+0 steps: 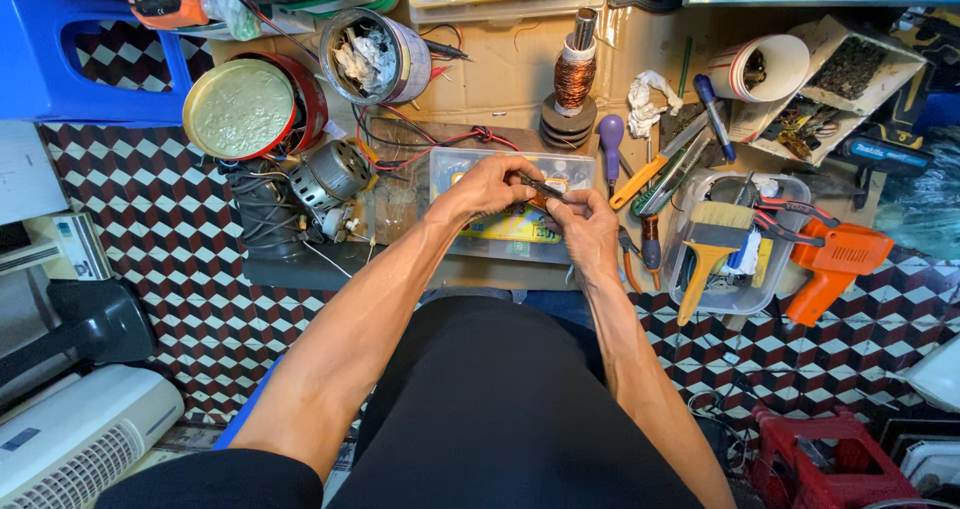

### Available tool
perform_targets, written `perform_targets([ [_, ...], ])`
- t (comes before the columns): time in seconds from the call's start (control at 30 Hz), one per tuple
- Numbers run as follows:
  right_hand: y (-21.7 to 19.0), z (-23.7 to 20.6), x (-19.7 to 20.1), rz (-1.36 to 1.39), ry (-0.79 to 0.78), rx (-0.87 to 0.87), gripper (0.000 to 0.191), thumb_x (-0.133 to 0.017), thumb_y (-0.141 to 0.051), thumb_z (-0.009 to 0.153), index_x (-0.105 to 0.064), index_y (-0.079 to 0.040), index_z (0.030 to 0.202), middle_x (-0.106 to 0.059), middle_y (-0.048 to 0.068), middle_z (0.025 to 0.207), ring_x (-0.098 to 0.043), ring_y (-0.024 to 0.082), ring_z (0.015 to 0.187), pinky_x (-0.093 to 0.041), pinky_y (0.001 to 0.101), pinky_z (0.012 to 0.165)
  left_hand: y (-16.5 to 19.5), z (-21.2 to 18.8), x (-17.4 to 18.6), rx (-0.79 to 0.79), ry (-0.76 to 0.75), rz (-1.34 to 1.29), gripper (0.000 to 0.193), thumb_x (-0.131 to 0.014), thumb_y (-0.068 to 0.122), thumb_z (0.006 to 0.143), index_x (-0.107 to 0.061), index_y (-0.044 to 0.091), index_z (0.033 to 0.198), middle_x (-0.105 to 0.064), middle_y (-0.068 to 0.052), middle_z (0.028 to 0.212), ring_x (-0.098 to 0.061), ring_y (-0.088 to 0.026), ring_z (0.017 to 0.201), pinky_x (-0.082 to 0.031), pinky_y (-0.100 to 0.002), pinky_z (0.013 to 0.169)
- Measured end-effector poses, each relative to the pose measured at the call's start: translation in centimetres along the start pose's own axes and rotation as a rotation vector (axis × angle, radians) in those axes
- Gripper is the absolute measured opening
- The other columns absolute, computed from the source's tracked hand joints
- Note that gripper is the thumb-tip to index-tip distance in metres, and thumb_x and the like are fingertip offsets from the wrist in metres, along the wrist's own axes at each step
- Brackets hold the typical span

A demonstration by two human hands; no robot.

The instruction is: The person winds copper wire around a small cylindrical core by hand, then uses a pen to mark the coil. They continue winding and inspecting the coil, handling it with both hands throughout the clip.

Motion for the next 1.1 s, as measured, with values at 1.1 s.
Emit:
perform_targets([
  [1.1, -0.3, -0.5, -0.3, -0.024, 0.017, 0.047, 0.024, -0.078, -0.01, 0.087, -0.064, 0.003, 0.101, -0.071, 0.01, 0.088, -0.072, 0.014, 0.073, -0.059, 0.0259, 0.065, 2.3, -2.6, -1.1, -0.087, 0.247, 0.224, 0.028, -0.081, 0.022, 0.078, -0.075, 0.012, 0.104, -0.055, -0.01, 0.092, -0.06, -0.024, 0.083, -0.052, -0.037, 0.076],
])
Point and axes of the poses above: each hand's wrist, its own z-axis towards the middle knuckle, its own x-axis out of the back of the hand, y = z × x, the point moved 2 cm from there along z, towards the middle knuckle
